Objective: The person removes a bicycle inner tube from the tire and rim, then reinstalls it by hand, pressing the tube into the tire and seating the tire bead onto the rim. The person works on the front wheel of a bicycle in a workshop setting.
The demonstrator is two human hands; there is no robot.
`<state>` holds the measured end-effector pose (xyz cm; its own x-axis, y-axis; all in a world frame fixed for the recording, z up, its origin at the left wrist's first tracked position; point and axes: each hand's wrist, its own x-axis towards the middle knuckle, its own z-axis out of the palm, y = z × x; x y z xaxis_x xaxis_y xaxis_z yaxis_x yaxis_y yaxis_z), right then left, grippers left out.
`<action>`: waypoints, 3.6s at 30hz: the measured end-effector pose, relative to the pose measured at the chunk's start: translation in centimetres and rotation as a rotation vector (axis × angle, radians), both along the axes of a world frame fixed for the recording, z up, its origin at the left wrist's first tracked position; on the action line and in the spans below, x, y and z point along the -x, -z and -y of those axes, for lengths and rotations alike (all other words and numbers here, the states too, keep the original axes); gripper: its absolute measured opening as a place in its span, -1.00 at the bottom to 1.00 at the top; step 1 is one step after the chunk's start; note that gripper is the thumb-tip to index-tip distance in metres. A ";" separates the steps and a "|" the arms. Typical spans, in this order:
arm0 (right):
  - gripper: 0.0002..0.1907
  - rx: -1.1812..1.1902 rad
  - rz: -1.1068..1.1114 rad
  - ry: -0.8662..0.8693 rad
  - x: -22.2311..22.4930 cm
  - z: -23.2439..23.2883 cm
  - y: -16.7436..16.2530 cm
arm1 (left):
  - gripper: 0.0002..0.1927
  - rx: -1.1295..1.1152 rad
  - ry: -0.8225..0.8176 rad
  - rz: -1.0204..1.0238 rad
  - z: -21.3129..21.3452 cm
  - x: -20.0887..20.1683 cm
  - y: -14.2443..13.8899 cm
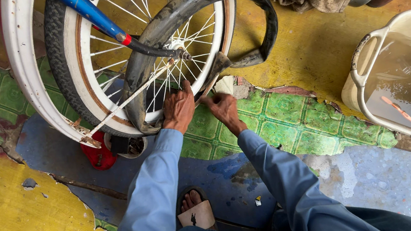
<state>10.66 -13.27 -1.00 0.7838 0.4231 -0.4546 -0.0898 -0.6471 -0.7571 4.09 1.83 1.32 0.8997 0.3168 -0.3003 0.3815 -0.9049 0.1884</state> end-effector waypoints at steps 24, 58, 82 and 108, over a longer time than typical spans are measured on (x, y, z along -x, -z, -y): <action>-0.73 -0.088 0.855 -1.132 -7.1 -5.2 -2.5 | -0.54 -0.608 0.074 0.133 5.1 2.5 1.3; -0.55 -0.069 0.823 -1.232 -8.9 -5.8 -4.1 | -0.63 -0.494 0.067 0.149 5.2 2.5 4.1; -0.40 0.092 0.837 -0.873 -15.2 5.5 -4.6 | -0.64 -0.337 0.063 0.325 3.9 4.3 1.3; -0.82 -0.598 1.174 -0.143 -18.2 -10.8 -21.0 | -0.84 0.428 -0.916 1.579 4.6 8.5 -5.6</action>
